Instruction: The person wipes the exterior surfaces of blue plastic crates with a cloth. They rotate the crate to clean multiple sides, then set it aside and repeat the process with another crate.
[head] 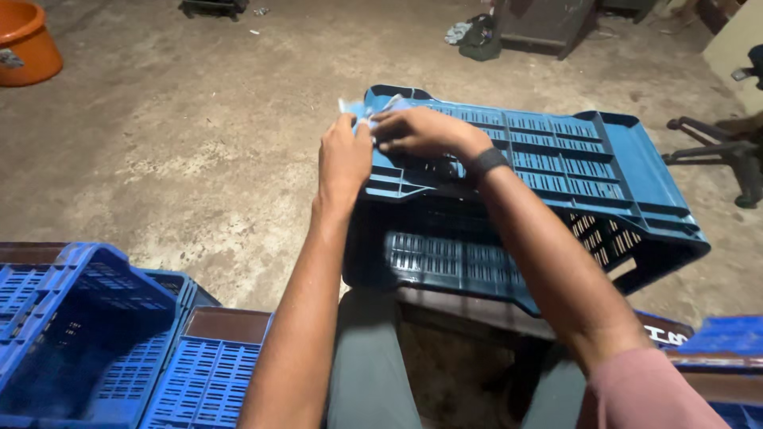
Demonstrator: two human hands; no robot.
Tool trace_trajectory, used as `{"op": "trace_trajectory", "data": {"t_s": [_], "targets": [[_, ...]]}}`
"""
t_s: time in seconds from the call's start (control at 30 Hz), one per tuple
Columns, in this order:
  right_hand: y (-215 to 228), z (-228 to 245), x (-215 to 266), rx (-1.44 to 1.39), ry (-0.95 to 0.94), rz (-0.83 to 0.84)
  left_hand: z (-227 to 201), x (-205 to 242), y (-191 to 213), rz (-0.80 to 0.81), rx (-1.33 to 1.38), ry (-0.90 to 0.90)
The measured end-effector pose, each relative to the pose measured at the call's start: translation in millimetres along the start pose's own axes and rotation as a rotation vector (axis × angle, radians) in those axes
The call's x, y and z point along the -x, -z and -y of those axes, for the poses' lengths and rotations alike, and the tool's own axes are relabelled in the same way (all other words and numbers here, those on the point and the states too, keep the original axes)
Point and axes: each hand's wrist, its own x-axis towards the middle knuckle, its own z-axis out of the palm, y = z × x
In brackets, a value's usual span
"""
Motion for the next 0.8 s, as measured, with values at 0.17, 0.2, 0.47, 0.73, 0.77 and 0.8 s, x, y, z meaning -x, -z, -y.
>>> {"op": "trace_trajectory", "data": {"t_s": [0.17, 0.2, 0.47, 0.73, 0.77, 0.8], "targets": [[-11, 52, 67, 0.031, 0.133, -0.267, 7, -3, -6, 0.02, -0.016, 0.026], [-17, 62, 81, 0.109, 0.105, -0.354, 7, -3, -5, 0.012, -0.011, 0.023], [8, 59, 215, 0.217, -0.159, -0.571, -8, -3, 5, 0.204, -0.033, -0.066], [22, 0, 248, 0.379, -0.378, -0.733, -21, 4, 10, 0.339, -0.111, -0.288], [20, -2, 247, 0.348, -0.337, -0.77, -23, 5, 10, 0.355, -0.148, -0.258], [18, -3, 242, 0.245, -0.341, -0.781, -25, 6, 9, 0.37, -0.185, -0.227]]}}
